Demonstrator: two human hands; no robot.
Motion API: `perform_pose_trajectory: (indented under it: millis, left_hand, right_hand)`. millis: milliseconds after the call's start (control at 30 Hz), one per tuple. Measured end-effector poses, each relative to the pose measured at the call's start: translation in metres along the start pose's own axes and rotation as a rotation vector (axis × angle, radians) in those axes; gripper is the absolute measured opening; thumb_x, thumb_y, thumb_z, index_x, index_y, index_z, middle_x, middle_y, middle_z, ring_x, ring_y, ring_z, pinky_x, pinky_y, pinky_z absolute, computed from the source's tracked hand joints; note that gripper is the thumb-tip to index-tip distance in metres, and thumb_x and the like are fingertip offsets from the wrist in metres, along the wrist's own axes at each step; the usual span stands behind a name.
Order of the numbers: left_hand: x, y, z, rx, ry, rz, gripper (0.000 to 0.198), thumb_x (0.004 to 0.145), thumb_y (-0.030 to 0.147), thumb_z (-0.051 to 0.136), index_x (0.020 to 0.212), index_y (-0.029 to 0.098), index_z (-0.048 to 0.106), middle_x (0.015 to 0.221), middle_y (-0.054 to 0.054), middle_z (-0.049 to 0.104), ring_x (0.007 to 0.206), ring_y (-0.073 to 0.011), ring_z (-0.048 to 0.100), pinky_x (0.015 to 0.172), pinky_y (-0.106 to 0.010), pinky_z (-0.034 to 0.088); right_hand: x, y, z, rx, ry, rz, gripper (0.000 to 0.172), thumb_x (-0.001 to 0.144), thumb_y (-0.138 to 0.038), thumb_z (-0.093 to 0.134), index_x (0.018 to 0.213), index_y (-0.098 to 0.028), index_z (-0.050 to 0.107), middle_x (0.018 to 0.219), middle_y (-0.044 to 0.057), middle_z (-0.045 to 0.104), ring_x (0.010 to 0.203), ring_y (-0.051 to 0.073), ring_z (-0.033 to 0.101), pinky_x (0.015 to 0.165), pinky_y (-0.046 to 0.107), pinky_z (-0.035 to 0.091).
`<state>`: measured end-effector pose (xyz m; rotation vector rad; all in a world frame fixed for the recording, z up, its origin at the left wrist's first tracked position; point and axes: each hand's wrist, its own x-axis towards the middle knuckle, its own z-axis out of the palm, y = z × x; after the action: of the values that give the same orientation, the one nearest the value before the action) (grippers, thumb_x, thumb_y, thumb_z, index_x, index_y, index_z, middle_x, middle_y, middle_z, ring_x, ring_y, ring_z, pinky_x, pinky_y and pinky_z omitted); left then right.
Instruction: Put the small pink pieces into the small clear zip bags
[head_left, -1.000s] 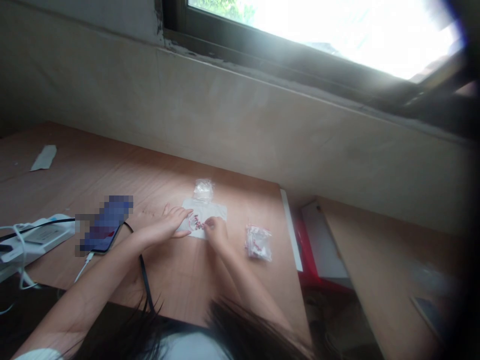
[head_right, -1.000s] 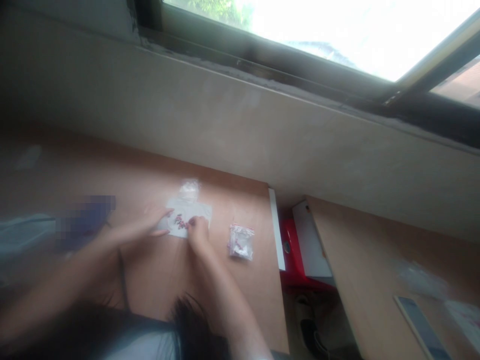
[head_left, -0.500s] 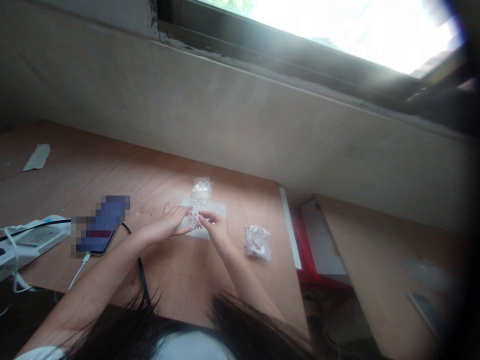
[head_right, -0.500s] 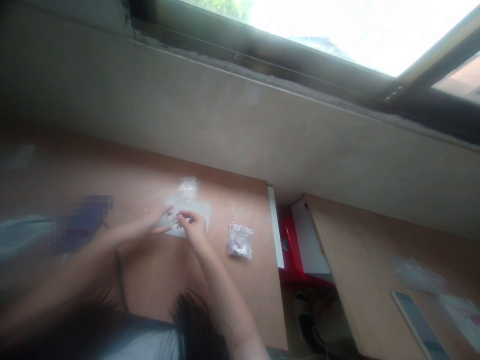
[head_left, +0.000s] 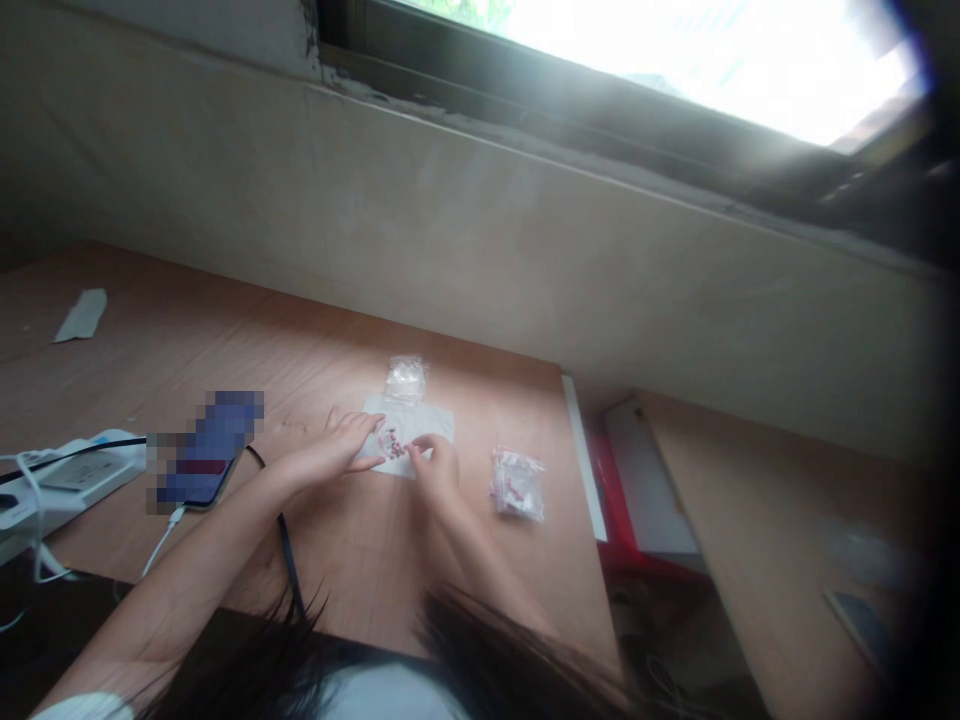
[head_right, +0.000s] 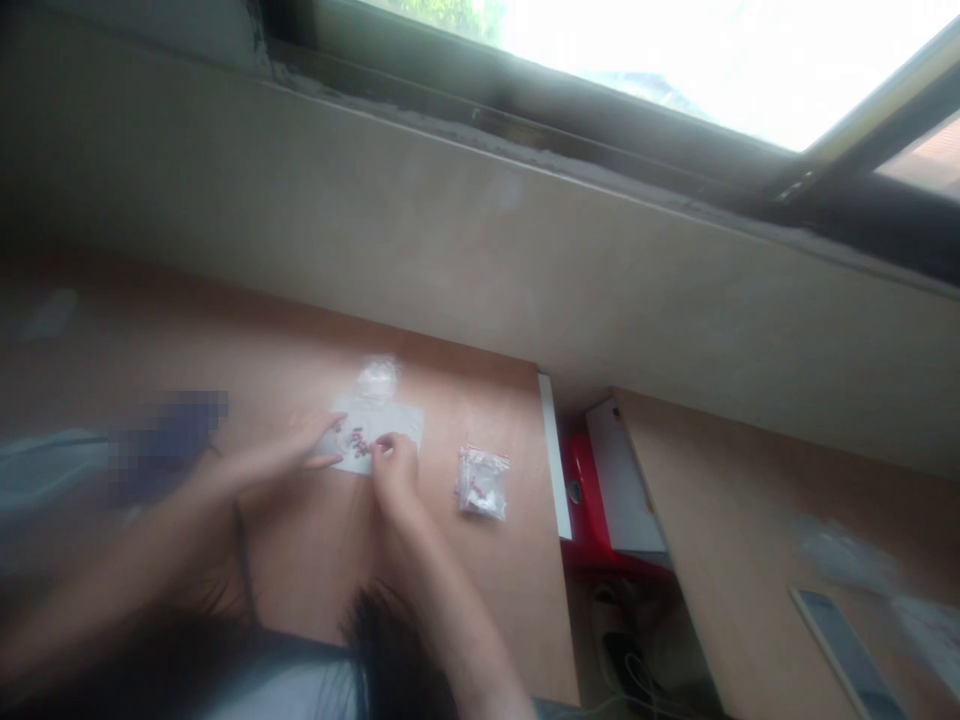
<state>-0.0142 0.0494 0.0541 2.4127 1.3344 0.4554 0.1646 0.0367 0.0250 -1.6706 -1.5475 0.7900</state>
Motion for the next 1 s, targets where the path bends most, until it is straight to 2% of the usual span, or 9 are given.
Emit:
perform_pose_trajectory:
  millis: [100,200,367,467,567,767,1000]
  left_hand:
    - [0.001,0.005,-0.002,0.003,-0.014,0.008,0.045,0.073,0.036,0.049,0.112,0.015,0.041,0.105,-0.012,0.054,0.099,-0.026,0.047,0.089,-0.051,0.024]
    - [0.003,0.01,-0.005,-0.001,-0.002,-0.004,0.042,0.074,0.034,0.049,0.111,0.015,0.042,0.106,-0.012,0.053,0.1,-0.0253,0.046,0.089,-0.051,0.024]
    - [0.003,0.003,0.0,-0.002,0.003,-0.005,0.044,0.072,0.037,0.051,0.108,0.013,0.044,0.103,-0.012,0.053,0.098,-0.0271,0.047,0.089,-0.051,0.025]
    - [0.002,-0.005,0.006,-0.019,0.025,-0.003,0.044,0.072,0.037,0.051,0.109,0.015,0.044,0.101,-0.01,0.054,0.096,-0.0261,0.048,0.089,-0.051,0.025]
    - [0.0,-0.009,0.009,-0.027,0.036,-0.012,0.044,0.071,0.037,0.051,0.109,0.016,0.043,0.101,-0.009,0.054,0.096,-0.0257,0.048,0.089,-0.051,0.026]
    - [0.001,-0.008,0.008,-0.015,0.012,-0.022,0.044,0.071,0.037,0.051,0.109,0.016,0.043,0.102,-0.008,0.053,0.097,-0.0259,0.047,0.089,-0.052,0.026]
    - [0.002,-0.006,0.006,0.004,-0.001,-0.035,0.044,0.072,0.037,0.05,0.109,0.015,0.043,0.103,-0.01,0.053,0.097,-0.0257,0.047,0.089,-0.049,0.026]
  right_hand:
    - [0.004,-0.022,-0.009,0.113,-0.069,-0.055,0.013,0.068,-0.028,0.052,0.07,-0.017,0.06,0.069,0.002,0.06,0.064,0.014,0.052,0.062,0.026,0.039]
    - [0.007,-0.033,-0.011,0.11,-0.128,-0.119,0.014,0.067,-0.028,0.054,0.074,-0.02,0.062,0.071,0.002,0.06,0.067,0.014,0.051,0.062,0.026,0.039]
    - [0.012,-0.011,-0.002,-0.064,-0.034,-0.084,0.017,0.067,-0.015,0.05,0.08,-0.016,0.06,0.079,0.005,0.057,0.079,0.017,0.049,0.074,0.03,0.037]
    - [0.012,0.007,0.006,-0.178,-0.1,-0.099,0.015,0.068,-0.012,0.048,0.076,-0.015,0.06,0.081,0.008,0.054,0.082,0.018,0.047,0.074,0.029,0.037]
    - [0.012,0.017,0.01,-0.266,-0.137,-0.124,0.016,0.072,-0.013,0.044,0.07,-0.016,0.059,0.077,0.008,0.052,0.077,0.018,0.046,0.069,0.028,0.037]
    - [0.012,0.022,0.01,-0.288,-0.121,-0.194,0.015,0.074,-0.015,0.043,0.074,-0.017,0.057,0.076,0.006,0.051,0.073,0.015,0.045,0.065,0.024,0.036]
    - [0.016,0.016,0.005,-0.25,-0.12,-0.144,0.011,0.07,-0.015,0.048,0.068,-0.016,0.059,0.074,0.006,0.055,0.073,0.015,0.048,0.066,0.025,0.037]
